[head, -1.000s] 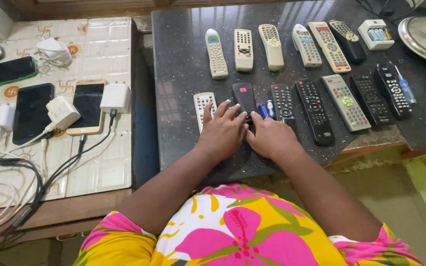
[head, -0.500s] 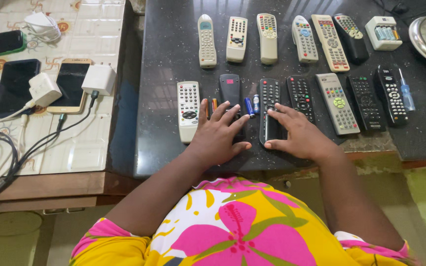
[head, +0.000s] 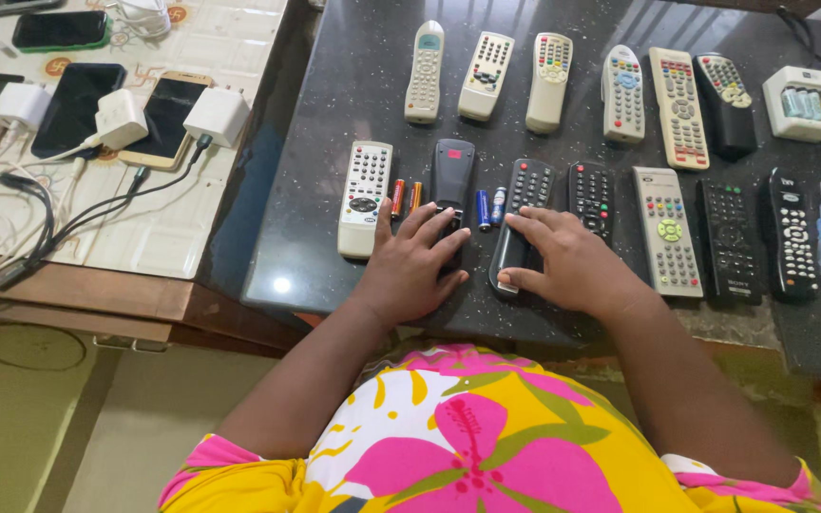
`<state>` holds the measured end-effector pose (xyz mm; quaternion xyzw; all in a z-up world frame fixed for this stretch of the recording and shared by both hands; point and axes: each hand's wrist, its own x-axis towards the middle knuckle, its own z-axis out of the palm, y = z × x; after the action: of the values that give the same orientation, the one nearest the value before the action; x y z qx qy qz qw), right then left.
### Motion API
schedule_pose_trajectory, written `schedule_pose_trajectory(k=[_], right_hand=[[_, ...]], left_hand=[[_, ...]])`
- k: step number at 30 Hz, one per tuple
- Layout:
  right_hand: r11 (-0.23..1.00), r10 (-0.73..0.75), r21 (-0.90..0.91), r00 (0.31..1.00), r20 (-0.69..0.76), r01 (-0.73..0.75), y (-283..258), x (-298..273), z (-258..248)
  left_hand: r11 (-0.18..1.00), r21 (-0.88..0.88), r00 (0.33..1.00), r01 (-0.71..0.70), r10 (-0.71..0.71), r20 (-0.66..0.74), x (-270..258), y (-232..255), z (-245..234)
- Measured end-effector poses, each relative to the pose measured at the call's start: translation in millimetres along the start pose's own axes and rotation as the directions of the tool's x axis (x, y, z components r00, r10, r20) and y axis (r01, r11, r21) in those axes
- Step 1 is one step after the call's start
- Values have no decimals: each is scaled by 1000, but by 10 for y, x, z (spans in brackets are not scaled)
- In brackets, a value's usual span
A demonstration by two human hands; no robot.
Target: The person removes batteries from several remote controls laid out on a table, then inserts new batteries into each remote one by one. The person handles multiple remotes and batteries, opening battery compartments and placing batteries inside before closing the covers.
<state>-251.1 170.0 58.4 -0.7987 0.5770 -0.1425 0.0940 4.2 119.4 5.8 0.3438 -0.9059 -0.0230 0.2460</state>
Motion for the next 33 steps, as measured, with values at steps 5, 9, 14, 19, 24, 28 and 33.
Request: schedule_pose_trajectory(k=[5, 9, 14, 19, 24, 28, 33], right_hand=[[993, -107, 50, 993, -48, 109, 24, 175, -5], [985, -108, 133, 994, -29, 111, 60, 447, 79], [984, -128, 122, 992, -4, 127, 106, 749, 228], [989, -125, 74, 992, 0, 125, 154, 969, 285], [997, -37, 64, 999, 22, 35, 201, 1233, 273], [1000, -25, 19, 999, 47, 24, 241, 1385, 312], [997, -74, -31, 996, 57, 76, 292, 1431, 335]], left_hand=[[1000, 2, 995, 31, -31, -92, -74, 48, 37], [999, 29, 977, 40, -33, -210, -161, 90, 40], [999, 34, 965, 38, -28, -260, -241, 108, 25], [1000, -7, 965, 10, -12, -263, -241, 75, -4], [999, -47, 960, -14, 0, -281, -215, 62, -19], [998, -64, 962, -25, 6, -273, -214, 65, -42], [996, -78, 963, -41, 19, -270, -214, 68, -82]])
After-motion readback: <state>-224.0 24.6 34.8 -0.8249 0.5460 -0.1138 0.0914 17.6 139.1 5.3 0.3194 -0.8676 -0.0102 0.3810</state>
